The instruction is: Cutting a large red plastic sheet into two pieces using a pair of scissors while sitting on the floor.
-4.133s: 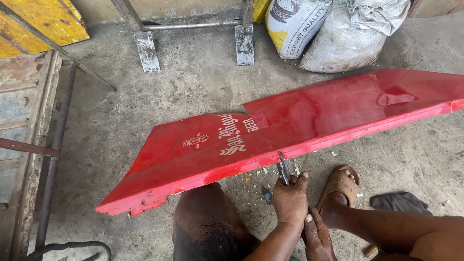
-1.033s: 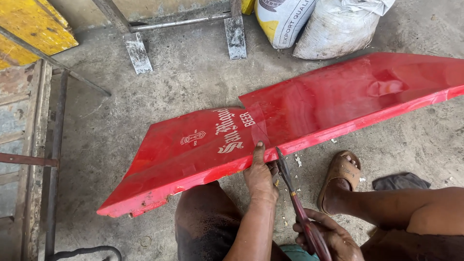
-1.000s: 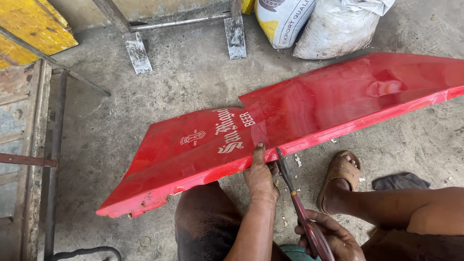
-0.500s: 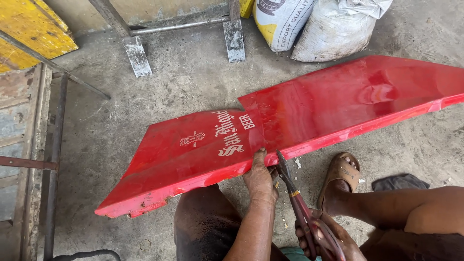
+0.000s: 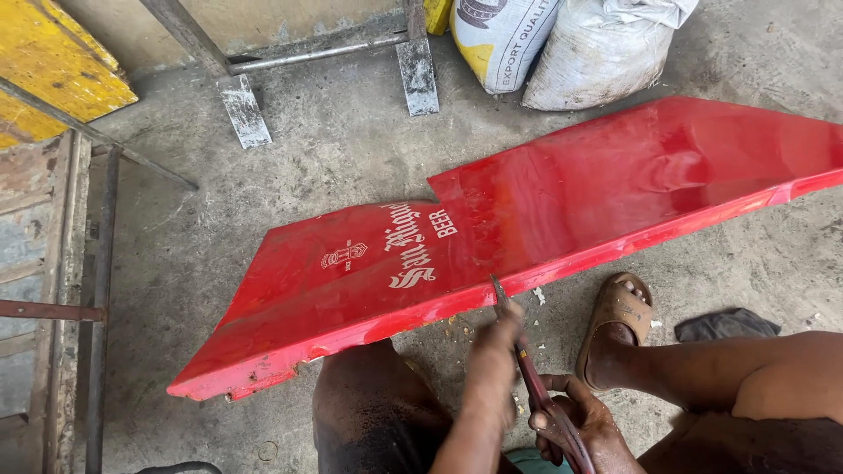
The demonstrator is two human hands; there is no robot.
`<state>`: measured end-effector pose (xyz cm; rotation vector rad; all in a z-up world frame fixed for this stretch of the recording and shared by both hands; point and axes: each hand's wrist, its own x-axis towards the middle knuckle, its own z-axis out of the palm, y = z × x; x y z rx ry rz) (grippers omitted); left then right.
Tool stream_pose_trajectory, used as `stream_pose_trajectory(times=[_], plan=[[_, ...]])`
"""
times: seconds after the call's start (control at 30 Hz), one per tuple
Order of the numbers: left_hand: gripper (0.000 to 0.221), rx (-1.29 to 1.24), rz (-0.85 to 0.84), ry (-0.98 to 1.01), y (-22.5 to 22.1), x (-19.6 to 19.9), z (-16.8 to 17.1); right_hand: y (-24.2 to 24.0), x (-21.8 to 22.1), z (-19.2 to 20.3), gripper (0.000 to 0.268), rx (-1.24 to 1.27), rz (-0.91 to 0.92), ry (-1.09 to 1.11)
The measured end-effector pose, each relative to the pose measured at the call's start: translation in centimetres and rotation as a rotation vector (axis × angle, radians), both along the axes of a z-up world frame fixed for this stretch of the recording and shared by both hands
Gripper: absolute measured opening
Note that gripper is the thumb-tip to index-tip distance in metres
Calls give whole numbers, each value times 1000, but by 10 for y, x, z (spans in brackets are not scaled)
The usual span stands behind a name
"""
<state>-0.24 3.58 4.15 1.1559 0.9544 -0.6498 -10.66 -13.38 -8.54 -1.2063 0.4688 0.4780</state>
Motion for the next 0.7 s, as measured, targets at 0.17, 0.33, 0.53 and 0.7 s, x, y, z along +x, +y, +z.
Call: stream_pose_trajectory(times=[0.17,0.33,0.53,0.7], plan=[[46,-176,-155,-120,-16,-35,-32,-8,-13,-25,44,26,-32,-33],[25,-49,-228,-206,-20,-38,-57,-5,-17,-24,42,-34,-102,10],[19,59,-232,-317,-29,-39,-87,-4,-12,9,69,176,-265,250],[14,45,-201,-280,-25,-30,-76,16,-6,47,69,-38,-84,116]])
